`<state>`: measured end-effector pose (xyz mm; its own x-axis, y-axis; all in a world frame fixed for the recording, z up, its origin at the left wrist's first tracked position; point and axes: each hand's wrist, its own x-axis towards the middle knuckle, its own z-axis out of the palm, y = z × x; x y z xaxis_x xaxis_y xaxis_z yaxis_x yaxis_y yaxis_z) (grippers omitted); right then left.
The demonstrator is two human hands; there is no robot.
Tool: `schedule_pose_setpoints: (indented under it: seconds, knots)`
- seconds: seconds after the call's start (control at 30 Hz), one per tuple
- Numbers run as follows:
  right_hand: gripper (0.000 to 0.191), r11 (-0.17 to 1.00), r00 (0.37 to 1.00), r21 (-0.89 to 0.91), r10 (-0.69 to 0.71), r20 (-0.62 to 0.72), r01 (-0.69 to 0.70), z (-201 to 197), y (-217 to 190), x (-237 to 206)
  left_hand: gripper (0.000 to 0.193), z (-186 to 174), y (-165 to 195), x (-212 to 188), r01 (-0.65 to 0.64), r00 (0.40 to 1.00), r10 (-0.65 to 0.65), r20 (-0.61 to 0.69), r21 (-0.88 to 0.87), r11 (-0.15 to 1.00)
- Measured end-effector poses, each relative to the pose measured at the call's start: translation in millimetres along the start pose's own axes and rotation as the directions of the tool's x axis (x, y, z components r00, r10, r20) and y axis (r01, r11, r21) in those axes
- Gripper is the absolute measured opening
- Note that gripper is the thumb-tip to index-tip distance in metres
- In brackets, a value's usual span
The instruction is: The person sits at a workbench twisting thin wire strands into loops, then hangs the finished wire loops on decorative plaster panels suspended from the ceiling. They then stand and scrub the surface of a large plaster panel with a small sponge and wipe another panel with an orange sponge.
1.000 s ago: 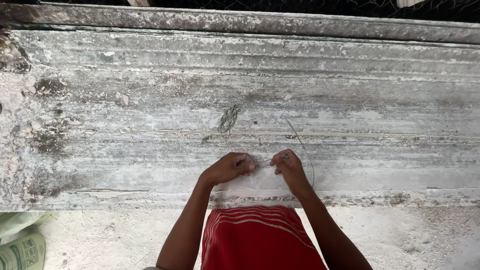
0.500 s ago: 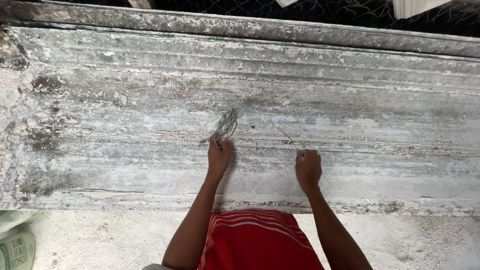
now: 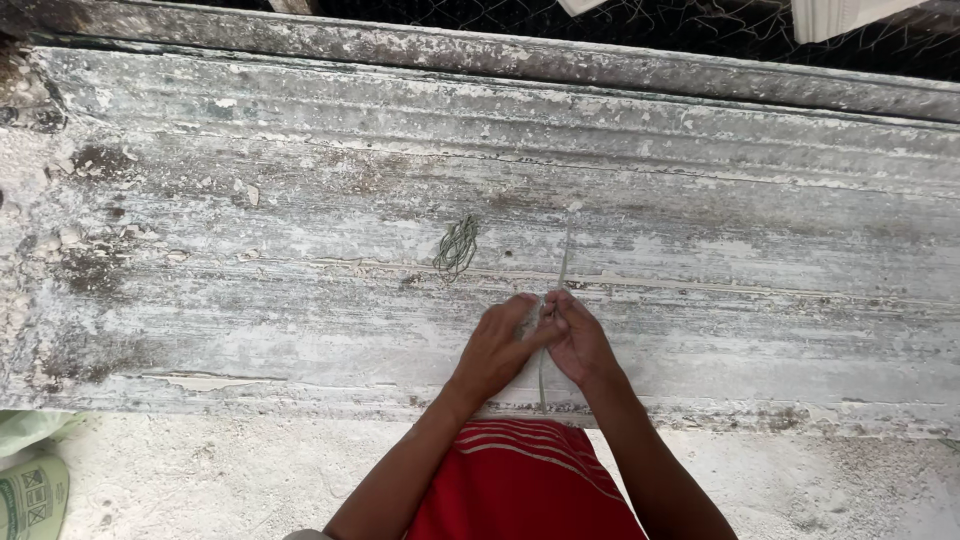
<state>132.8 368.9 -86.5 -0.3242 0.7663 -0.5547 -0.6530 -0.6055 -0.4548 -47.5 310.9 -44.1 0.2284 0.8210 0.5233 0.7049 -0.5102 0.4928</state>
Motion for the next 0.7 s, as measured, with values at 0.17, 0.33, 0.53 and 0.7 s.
schedule_pose_setpoints:
  seconds: [0.17,0.33,0.53,0.7]
  knots:
    - [0.027,0.991,0.995,0.093,0.097,0.014,-0.098,3.5,-2.4,-3.5,0.043,-11.1,8.0,-10.5,-0.200,0.965,0.200,0.168,-0.017,0.980]
    - [0.043,0.974,0.988,0.167,0.155,-0.007,-0.151,7.8,6.3,-8.5,0.029,-15.3,8.0,-16.0,-0.173,0.971,0.184,0.153,-0.078,0.982]
    - [0.024,0.986,0.981,0.050,0.152,0.121,-0.159,28.8,3.9,-8.8,0.015,-17.9,20.3,-25.3,0.107,0.992,-0.061,0.113,-0.467,0.878]
    - [0.024,0.979,0.991,-0.204,0.028,0.127,-0.002,65.5,7.3,-22.9,0.015,-27.3,34.1,-39.0,0.383,0.859,-0.502,0.095,-0.771,0.509]
